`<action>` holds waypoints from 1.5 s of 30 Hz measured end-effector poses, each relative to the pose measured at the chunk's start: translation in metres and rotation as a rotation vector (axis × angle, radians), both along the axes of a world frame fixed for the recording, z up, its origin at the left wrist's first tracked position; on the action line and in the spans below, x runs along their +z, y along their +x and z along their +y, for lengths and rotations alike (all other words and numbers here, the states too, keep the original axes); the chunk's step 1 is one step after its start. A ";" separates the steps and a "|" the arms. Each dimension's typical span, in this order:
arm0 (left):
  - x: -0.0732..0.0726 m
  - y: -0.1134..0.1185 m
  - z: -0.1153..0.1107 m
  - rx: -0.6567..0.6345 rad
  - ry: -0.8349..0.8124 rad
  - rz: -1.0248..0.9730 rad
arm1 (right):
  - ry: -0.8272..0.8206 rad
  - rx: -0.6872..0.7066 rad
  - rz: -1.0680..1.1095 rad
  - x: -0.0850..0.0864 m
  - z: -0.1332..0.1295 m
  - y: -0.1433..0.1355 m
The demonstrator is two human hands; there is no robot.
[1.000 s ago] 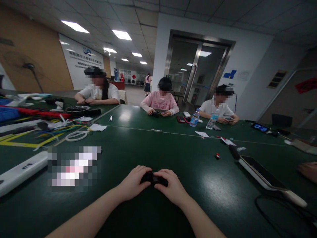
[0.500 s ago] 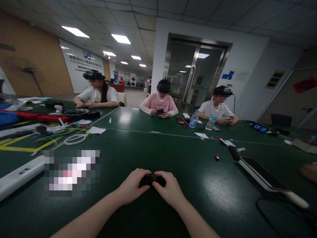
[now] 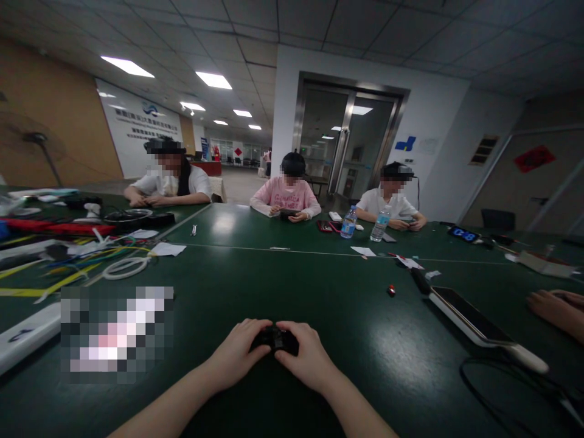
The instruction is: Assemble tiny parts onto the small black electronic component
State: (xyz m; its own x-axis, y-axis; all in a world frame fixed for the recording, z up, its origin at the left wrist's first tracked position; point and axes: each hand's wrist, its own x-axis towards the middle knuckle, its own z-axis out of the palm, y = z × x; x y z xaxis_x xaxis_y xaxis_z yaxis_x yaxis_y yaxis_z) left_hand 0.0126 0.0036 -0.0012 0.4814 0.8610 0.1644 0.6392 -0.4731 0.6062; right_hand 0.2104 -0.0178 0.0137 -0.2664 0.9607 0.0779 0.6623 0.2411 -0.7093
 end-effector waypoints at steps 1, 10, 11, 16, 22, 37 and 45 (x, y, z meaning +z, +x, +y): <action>-0.001 0.000 0.000 0.000 0.006 0.000 | -0.011 -0.003 0.004 -0.001 0.000 0.001; 0.001 -0.002 -0.001 -0.014 -0.013 -0.010 | -0.035 -0.013 0.011 -0.004 0.002 0.002; 0.001 -0.002 -0.001 -0.012 -0.012 -0.011 | -0.040 -0.013 0.016 -0.004 0.001 0.003; -0.002 -0.003 0.002 -0.025 -0.010 0.000 | -0.034 0.004 0.026 -0.003 0.002 0.004; 0.000 -0.003 0.000 -0.018 -0.015 0.012 | -0.051 0.000 0.020 -0.002 0.003 0.004; 0.000 -0.003 -0.001 -0.022 0.003 -0.012 | -0.006 0.036 -0.008 0.004 0.001 0.001; 0.003 -0.002 -0.002 -0.019 -0.004 -0.014 | -0.006 0.040 -0.046 0.003 0.002 0.000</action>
State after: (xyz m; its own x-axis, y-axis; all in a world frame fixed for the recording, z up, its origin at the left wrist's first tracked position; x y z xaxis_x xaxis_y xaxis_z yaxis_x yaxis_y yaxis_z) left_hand 0.0107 0.0013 0.0016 0.4950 0.8526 0.1677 0.6218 -0.4824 0.6170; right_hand 0.2106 -0.0159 0.0165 -0.3078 0.9496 0.0587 0.6842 0.2638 -0.6799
